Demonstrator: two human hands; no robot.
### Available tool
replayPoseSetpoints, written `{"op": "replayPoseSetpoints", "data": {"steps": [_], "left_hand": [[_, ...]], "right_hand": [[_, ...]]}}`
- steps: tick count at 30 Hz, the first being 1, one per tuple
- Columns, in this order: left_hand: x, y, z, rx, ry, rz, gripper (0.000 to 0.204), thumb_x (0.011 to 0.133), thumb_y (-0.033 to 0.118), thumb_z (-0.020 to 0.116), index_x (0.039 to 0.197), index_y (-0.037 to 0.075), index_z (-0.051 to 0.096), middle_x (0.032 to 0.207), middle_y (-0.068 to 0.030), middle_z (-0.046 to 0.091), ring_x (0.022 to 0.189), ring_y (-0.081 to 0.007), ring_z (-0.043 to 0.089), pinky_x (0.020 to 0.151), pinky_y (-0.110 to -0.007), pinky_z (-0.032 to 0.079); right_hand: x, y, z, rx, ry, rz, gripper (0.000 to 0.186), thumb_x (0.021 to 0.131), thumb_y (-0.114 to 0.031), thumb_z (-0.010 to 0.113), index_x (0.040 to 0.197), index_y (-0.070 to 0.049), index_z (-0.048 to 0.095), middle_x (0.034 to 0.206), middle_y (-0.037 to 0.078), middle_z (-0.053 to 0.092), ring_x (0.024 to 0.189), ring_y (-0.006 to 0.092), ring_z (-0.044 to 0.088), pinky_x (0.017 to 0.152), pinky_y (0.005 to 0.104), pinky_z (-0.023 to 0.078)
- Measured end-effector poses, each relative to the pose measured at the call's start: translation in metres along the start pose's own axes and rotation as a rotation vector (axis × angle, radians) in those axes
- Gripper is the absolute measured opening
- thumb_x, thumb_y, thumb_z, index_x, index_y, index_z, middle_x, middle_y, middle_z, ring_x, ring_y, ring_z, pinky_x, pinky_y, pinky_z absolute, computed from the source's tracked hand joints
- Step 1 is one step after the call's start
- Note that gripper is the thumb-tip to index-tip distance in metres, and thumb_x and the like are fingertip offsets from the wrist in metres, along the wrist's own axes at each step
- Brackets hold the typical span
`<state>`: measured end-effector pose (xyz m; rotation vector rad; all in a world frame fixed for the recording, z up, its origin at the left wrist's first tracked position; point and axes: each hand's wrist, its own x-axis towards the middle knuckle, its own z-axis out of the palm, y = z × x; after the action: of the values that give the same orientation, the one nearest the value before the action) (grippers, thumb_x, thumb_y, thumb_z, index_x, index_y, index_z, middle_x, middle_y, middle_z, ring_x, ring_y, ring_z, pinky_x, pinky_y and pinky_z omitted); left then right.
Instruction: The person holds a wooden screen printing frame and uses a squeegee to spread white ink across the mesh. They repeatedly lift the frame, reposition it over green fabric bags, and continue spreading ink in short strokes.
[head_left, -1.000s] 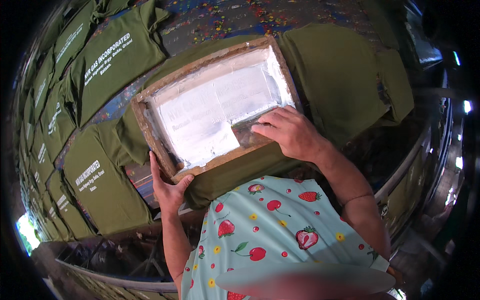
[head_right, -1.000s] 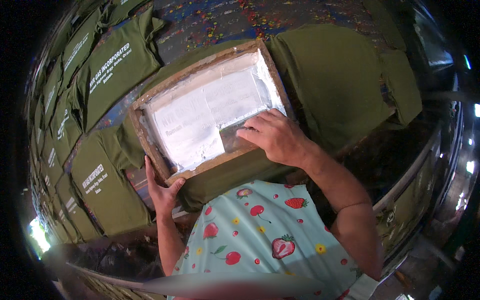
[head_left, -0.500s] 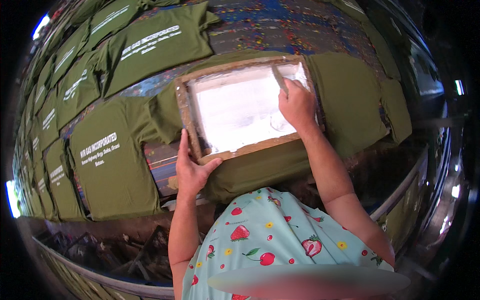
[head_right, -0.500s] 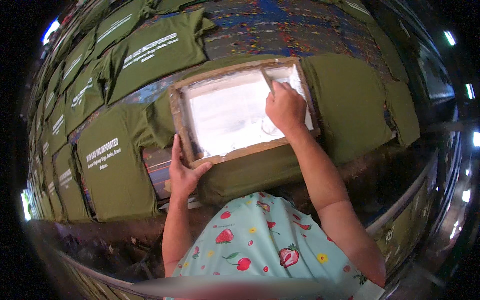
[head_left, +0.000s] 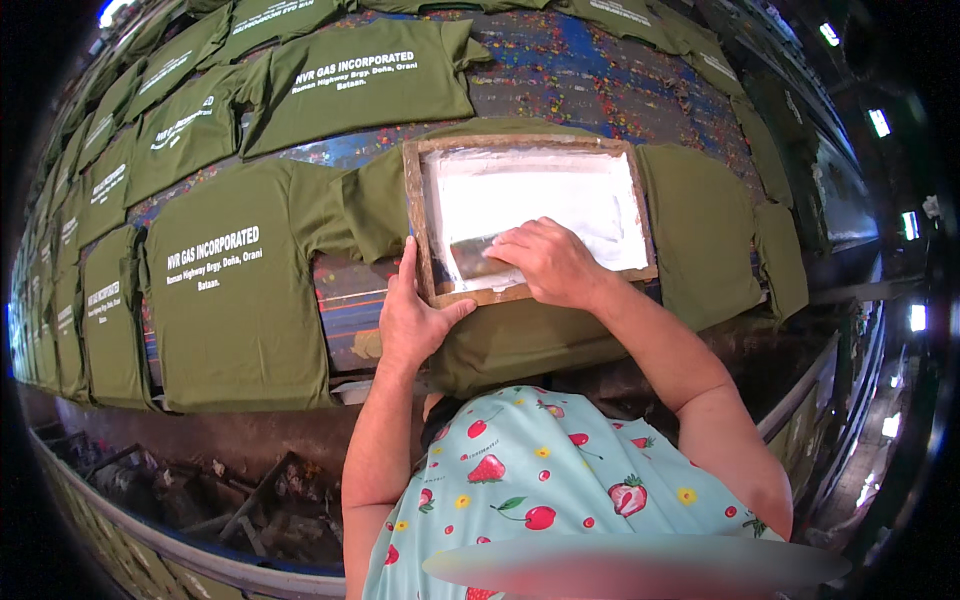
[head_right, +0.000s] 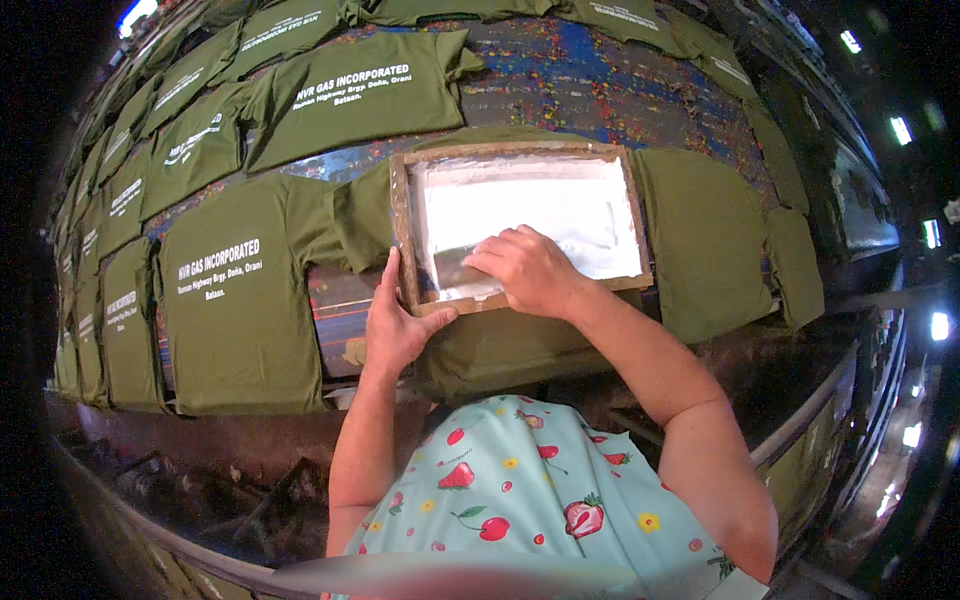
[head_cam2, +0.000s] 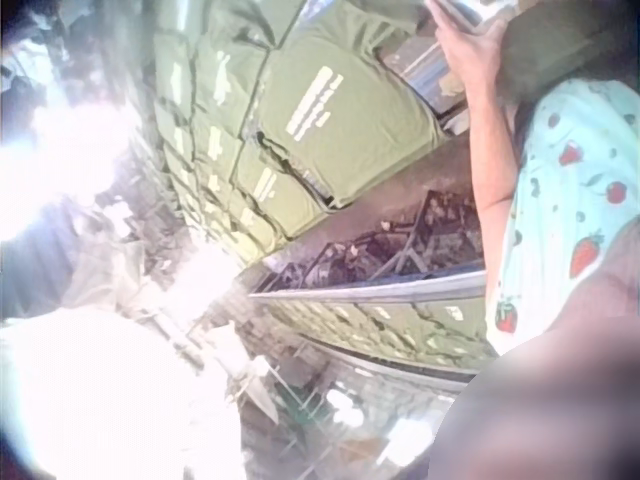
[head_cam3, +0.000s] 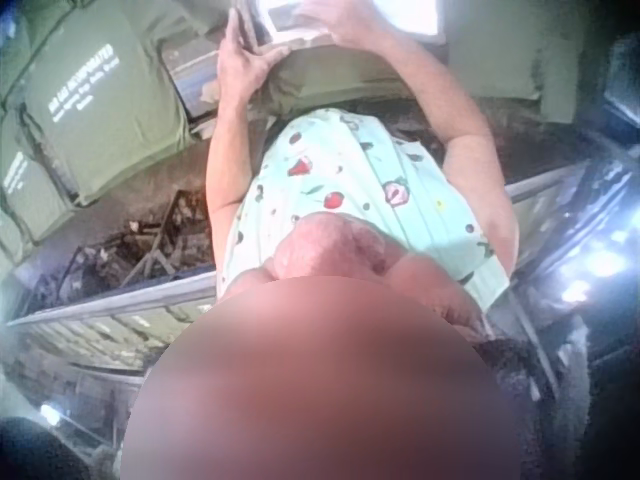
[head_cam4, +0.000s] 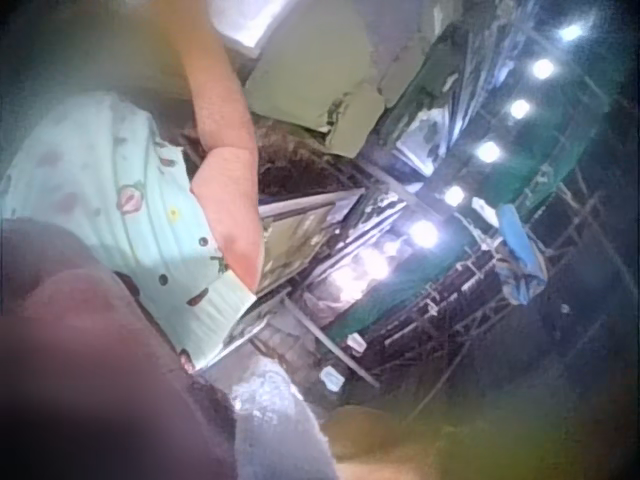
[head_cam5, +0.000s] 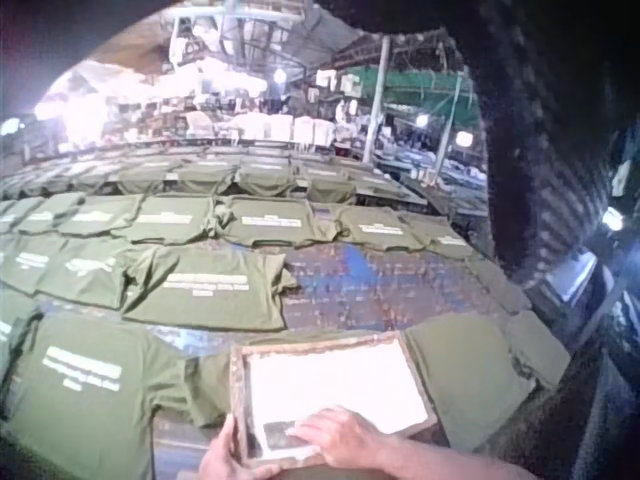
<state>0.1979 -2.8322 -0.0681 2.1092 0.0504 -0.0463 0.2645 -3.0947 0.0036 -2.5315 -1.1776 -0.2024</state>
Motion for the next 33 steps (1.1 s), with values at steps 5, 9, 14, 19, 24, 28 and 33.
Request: {"op": "replayPoseSetpoints", "data": {"steps": [5, 9, 14, 19, 24, 28, 33], "left_hand": [[-0.001, 0.006, -0.003, 0.031, -0.001, -0.013, 0.134, 0.067, 0.034, 0.106, 0.176, 0.013, 0.03, 0.126, -0.0203, 0.068, 0.111, -0.0353, 0.07, 0.097, -0.046, 0.059], [0.0, 0.003, 0.0, -0.015, 0.011, 0.013, 0.134, 0.067, 0.032, 0.107, 0.175, 0.011, 0.031, 0.129, -0.0202, 0.068, 0.112, -0.0346, 0.07, 0.099, -0.045, 0.058], [0.002, 0.0, 0.004, -0.104, 0.018, 0.032, 0.132, 0.066, 0.024, 0.107, 0.174, 0.009, 0.033, 0.141, -0.0221, 0.066, 0.124, -0.0354, 0.068, 0.107, -0.044, 0.056], [0.004, 0.005, 0.008, -0.202, 0.005, 0.033, 0.131, 0.067, 0.012, 0.106, 0.174, 0.005, 0.031, 0.153, -0.0218, 0.063, 0.131, -0.0289, 0.068, 0.111, -0.04, 0.055], [0.004, 0.013, 0.012, -0.391, -0.03, -0.011, 0.128, 0.071, -0.002, 0.101, 0.174, -0.001, 0.026, 0.156, -0.0196, 0.06, 0.133, -0.0257, 0.063, 0.116, -0.04, 0.052], [0.006, 0.016, 0.012, -0.328, -0.037, -0.005, 0.131, 0.071, 0.001, 0.103, 0.175, 0.0, 0.023, 0.157, -0.0193, 0.058, 0.137, -0.0246, 0.061, 0.119, -0.039, 0.049], [0.005, 0.019, 0.013, -0.354, -0.047, -0.046, 0.131, 0.072, 0.002, 0.102, 0.176, 0.002, 0.022, 0.158, -0.018, 0.056, 0.139, -0.026, 0.058, 0.122, -0.04, 0.046]], "right_hand": [[0.025, 0.048, -0.022, 0.16, -0.177, 0.182, 0.038, 0.088, 0.002, 0.065, 0.122, -0.008, 0.078, 0.114, 0.015, 0.078, 0.111, 0.0377, 0.074, 0.097, 0.0508, 0.058], [0.065, 0.082, -0.009, 0.047, -0.04, 0.285, 0.043, 0.089, 0.004, 0.059, 0.125, -0.009, 0.078, 0.117, 0.017, 0.077, 0.113, 0.0406, 0.073, 0.1, 0.0522, 0.059], [0.08, 0.09, 0.002, 0.086, -0.025, 0.087, 0.044, 0.083, 0.008, 0.064, 0.119, -0.01, 0.08, 0.112, 0.014, 0.079, 0.11, 0.0385, 0.074, 0.1, 0.0507, 0.059], [0.081, 0.102, -0.017, 0.1, -0.214, -0.241, 0.032, 0.08, 0.007, 0.074, 0.104, -0.013, 0.079, 0.104, 0.004, 0.079, 0.105, 0.0299, 0.077, 0.093, 0.0462, 0.059], [0.065, 0.132, -0.038, 0.181, -0.396, -0.332, 0.023, 0.082, 0.004, 0.073, 0.095, -0.014, 0.078, 0.104, -0.001, 0.078, 0.111, 0.0228, 0.072, 0.103, 0.0427, 0.051], [0.024, 0.165, -0.06, 0.201, -0.374, -0.345, 0.019, 0.082, 0.003, 0.073, 0.09, -0.014, 0.075, 0.101, -0.001, 0.077, 0.112, 0.0233, 0.071, 0.105, 0.0426, 0.05], [-0.048, 0.193, -0.091, 0.217, -0.286, -0.208, 0.023, 0.08, 0.006, 0.073, 0.093, -0.013, 0.076, 0.103, 0.001, 0.077, 0.114, 0.0233, 0.071, 0.108, 0.0424, 0.049]]}}
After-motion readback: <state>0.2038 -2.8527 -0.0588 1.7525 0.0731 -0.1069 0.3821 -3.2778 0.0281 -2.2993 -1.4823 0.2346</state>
